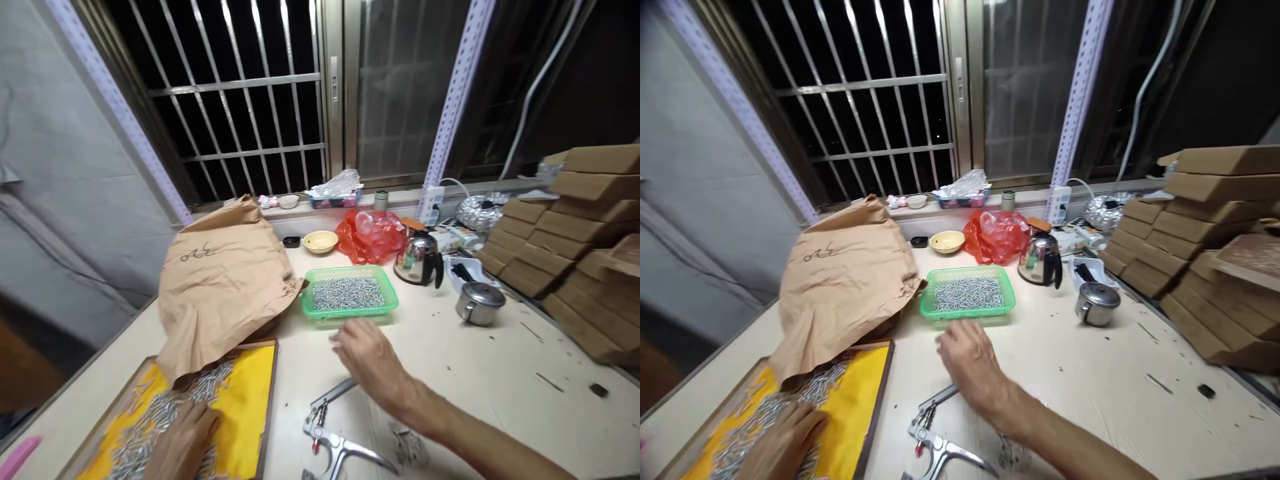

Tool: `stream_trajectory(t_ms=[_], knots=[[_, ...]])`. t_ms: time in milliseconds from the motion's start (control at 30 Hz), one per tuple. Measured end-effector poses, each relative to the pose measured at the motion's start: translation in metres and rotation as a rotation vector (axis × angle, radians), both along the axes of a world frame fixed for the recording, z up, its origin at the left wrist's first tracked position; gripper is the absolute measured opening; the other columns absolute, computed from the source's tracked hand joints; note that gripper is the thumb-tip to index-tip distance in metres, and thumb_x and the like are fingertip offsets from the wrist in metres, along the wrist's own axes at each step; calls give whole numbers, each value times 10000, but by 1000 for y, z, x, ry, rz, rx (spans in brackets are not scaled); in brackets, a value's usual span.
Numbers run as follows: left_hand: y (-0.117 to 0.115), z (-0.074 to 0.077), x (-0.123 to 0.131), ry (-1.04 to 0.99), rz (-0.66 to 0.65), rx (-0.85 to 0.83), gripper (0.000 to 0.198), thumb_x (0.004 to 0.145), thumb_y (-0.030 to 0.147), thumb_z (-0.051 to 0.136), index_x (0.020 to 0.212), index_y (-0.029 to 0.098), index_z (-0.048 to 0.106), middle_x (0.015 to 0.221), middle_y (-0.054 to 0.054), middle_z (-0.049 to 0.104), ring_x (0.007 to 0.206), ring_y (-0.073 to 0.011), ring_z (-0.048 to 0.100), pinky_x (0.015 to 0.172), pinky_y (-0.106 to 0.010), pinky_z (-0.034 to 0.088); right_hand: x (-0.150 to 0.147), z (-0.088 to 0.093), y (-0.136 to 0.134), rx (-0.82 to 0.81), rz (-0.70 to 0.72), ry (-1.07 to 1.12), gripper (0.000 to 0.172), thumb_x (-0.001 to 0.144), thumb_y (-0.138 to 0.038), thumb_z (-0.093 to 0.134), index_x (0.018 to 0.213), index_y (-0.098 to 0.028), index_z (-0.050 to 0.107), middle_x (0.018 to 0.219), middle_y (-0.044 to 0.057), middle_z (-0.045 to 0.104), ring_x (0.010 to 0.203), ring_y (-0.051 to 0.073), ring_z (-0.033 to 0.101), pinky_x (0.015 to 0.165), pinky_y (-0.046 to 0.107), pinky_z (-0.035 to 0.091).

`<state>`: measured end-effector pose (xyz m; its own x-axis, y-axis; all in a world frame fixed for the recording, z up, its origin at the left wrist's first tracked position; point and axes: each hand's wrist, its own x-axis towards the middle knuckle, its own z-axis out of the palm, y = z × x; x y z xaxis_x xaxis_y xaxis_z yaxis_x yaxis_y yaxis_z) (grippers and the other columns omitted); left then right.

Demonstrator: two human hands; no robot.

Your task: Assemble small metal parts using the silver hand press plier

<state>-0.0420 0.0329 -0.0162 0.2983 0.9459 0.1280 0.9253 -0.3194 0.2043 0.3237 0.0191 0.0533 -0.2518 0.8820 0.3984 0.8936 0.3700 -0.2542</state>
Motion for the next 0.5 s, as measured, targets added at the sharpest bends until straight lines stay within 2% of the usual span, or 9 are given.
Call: stream_trajectory(t_ms=[100,133,200,267,333,400,500], knots=[[-9,5,29,-242,109,-85,217,767,441,536,751,287,688,804,-2,682,782,-216,610,741,-291,464,2,-34,-40,-240,82,52,121,883,-200,515,800,-201,604,861,26,590,829,178,529,747,306,392],[-15,10,44,-321,164,-157,252,758,480,537,747,279,688,781,4,687,716,-200,615,684,-269,471,4,-44,-53,-303,95,64,98,872,-229,545,795,-196,596,871,23,588,832,176,530,751,303,393],[-29,19,77,-454,204,-370,347,736,548,540,757,235,687,602,10,630,511,-155,546,535,-245,445,12,-56,-76,-397,115,76,107,848,-293,595,824,-189,586,901,27,582,840,178,530,762,304,395],[-41,26,109,-550,216,-608,419,704,580,560,763,181,671,449,36,500,411,-122,454,437,-227,392,19,-62,-90,-451,137,74,138,853,-316,593,868,-180,577,929,37,574,852,181,526,768,306,393],[-49,26,133,-641,253,-747,436,671,566,596,786,149,652,449,51,464,392,-100,412,386,-209,350,24,-64,-97,-488,150,59,116,881,-284,554,880,-169,570,933,49,570,850,178,526,765,302,390],[-54,21,146,-682,288,-827,426,650,546,618,761,135,632,457,58,453,368,-78,373,353,-194,308,26,-66,-97,-512,151,33,107,904,-247,511,876,-161,568,916,56,573,827,171,530,741,290,387],[-59,10,153,-655,298,-862,399,650,521,626,730,130,614,467,55,464,344,-62,352,328,-185,272,26,-68,-92,-511,136,-24,122,915,-230,487,864,-157,571,890,56,583,775,160,537,687,276,375]])
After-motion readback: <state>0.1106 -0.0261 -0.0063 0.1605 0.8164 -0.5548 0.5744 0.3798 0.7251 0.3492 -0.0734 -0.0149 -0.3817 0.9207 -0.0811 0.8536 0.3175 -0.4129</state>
